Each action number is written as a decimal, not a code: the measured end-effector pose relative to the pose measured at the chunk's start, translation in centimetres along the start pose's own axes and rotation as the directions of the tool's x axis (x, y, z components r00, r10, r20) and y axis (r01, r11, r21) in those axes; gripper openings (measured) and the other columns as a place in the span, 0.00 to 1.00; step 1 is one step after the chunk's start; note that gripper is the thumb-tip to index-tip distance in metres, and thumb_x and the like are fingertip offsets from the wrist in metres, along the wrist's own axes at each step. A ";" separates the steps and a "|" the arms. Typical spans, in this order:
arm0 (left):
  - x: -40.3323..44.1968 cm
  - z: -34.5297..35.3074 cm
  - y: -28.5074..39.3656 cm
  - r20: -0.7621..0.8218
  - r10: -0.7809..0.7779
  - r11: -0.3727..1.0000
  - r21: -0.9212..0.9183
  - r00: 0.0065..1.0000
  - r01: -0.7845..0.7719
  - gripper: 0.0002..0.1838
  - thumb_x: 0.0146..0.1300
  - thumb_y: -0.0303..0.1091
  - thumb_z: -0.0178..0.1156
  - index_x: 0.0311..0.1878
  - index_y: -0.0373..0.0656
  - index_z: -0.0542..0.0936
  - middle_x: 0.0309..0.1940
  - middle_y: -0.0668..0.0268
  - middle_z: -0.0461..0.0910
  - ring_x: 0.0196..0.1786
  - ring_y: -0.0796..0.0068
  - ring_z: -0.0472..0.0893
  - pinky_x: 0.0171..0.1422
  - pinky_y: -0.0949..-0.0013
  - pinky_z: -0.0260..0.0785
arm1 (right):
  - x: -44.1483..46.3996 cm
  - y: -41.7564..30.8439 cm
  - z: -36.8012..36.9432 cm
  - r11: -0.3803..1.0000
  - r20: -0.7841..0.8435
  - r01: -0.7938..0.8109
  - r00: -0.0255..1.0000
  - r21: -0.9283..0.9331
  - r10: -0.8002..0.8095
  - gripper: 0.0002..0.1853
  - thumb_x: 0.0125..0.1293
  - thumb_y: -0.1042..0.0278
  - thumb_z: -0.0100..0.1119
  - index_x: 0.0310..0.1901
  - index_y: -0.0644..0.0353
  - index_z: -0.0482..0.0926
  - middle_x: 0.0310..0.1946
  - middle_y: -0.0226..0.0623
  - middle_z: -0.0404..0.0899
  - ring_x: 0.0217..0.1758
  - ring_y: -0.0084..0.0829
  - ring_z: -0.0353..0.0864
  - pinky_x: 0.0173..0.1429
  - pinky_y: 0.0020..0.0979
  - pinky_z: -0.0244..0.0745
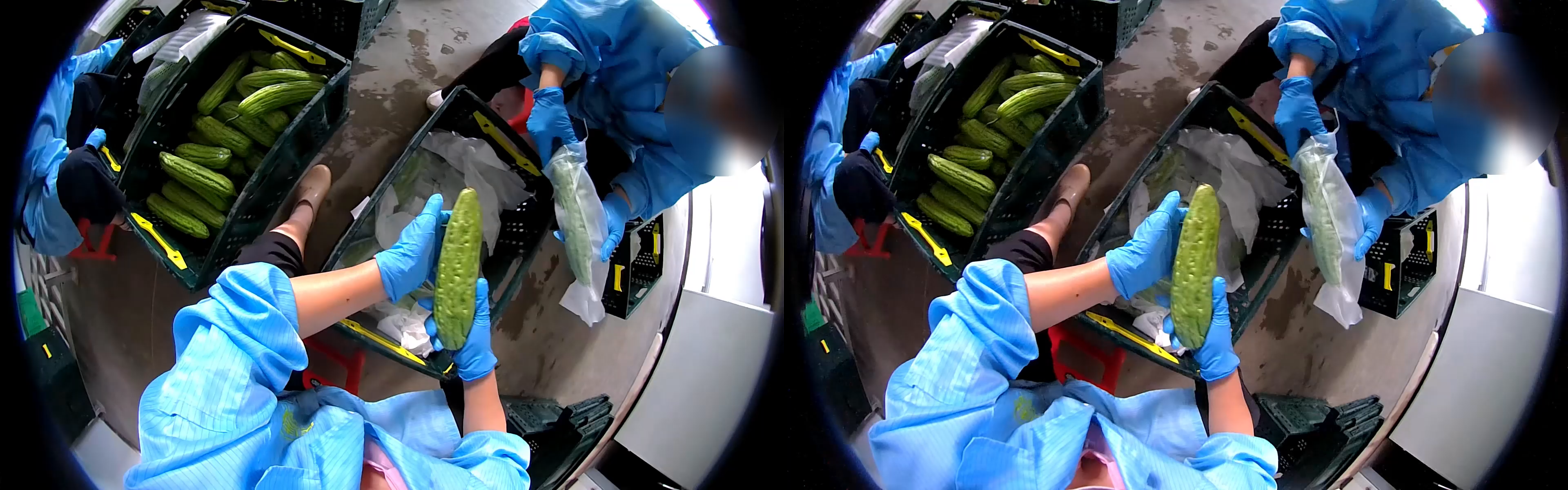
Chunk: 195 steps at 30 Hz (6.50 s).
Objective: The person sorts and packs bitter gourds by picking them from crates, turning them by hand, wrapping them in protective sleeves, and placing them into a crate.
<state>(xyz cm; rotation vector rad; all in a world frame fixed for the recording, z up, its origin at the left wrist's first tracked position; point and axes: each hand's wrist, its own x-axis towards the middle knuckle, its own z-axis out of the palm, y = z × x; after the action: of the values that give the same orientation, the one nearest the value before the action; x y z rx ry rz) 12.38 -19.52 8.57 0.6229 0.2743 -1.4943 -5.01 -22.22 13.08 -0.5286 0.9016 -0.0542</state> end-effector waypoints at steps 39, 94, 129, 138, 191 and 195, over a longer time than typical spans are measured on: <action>0.0 0.4 0.6 0.032 0.388 0.895 0.224 0.921 -0.385 0.21 0.72 0.49 0.55 0.58 0.44 0.77 0.48 0.65 0.81 0.52 0.73 0.80 0.59 0.66 0.73 | 0.6 1.3 0.3 0.923 -0.157 0.150 0.964 -0.356 -0.217 0.34 0.69 0.36 0.52 0.61 0.61 0.73 0.43 0.48 0.85 0.31 0.32 0.85 0.26 0.30 0.81; 0.4 1.1 0.8 0.040 0.308 0.939 0.146 0.951 -0.310 0.31 0.66 0.54 0.59 0.64 0.43 0.72 0.56 0.59 0.77 0.60 0.65 0.76 0.67 0.59 0.67 | 1.3 0.7 -0.7 0.879 -0.223 0.134 0.940 -0.457 -0.259 0.29 0.69 0.40 0.57 0.59 0.56 0.73 0.39 0.40 0.85 0.28 0.30 0.85 0.23 0.27 0.79; 0.6 -0.5 -0.5 0.090 0.216 0.968 0.110 0.972 -0.225 0.21 0.63 0.32 0.64 0.58 0.47 0.72 0.48 0.66 0.78 0.52 0.71 0.79 0.61 0.64 0.71 | 2.4 0.1 -0.8 0.550 -0.193 0.251 0.756 -0.797 -0.625 0.33 0.66 0.49 0.66 0.64 0.64 0.72 0.53 0.40 0.82 0.53 0.28 0.81 0.59 0.30 0.74; 0.2 0.0 -0.4 0.088 0.213 0.945 0.235 0.973 -0.228 0.22 0.61 0.29 0.65 0.58 0.45 0.72 0.48 0.67 0.79 0.52 0.73 0.79 0.61 0.66 0.71 | 2.0 0.2 -0.8 0.491 -0.179 0.220 0.746 -0.843 -0.641 0.28 0.69 0.54 0.63 0.64 0.64 0.72 0.53 0.35 0.80 0.52 0.23 0.77 0.58 0.27 0.72; 0.1 0.2 2.9 -0.136 0.226 0.970 0.116 0.965 -0.211 0.21 0.64 0.54 0.65 0.53 0.50 0.79 0.40 0.64 0.81 0.42 0.72 0.81 0.51 0.66 0.75 | 1.9 -1.0 1.1 0.794 -0.145 0.273 0.901 -0.543 -0.409 0.36 0.69 0.35 0.53 0.67 0.57 0.70 0.47 0.36 0.82 0.36 0.24 0.83 0.27 0.23 0.78; -0.7 0.7 3.1 -0.105 0.229 0.973 0.013 0.968 -0.229 0.21 0.70 0.53 0.57 0.57 0.50 0.78 0.44 0.67 0.81 0.43 0.74 0.81 0.53 0.67 0.75 | 2.2 -0.5 0.9 0.807 -0.149 0.260 0.908 -0.531 -0.391 0.29 0.69 0.43 0.58 0.61 0.57 0.74 0.35 0.39 0.84 0.19 0.20 0.76 0.19 0.21 0.69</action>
<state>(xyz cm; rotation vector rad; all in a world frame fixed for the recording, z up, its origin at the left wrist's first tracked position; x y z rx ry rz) 15.21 -19.43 10.19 0.7109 0.2736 -1.2417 -2.85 -22.84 12.12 -1.1904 1.0686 -0.2114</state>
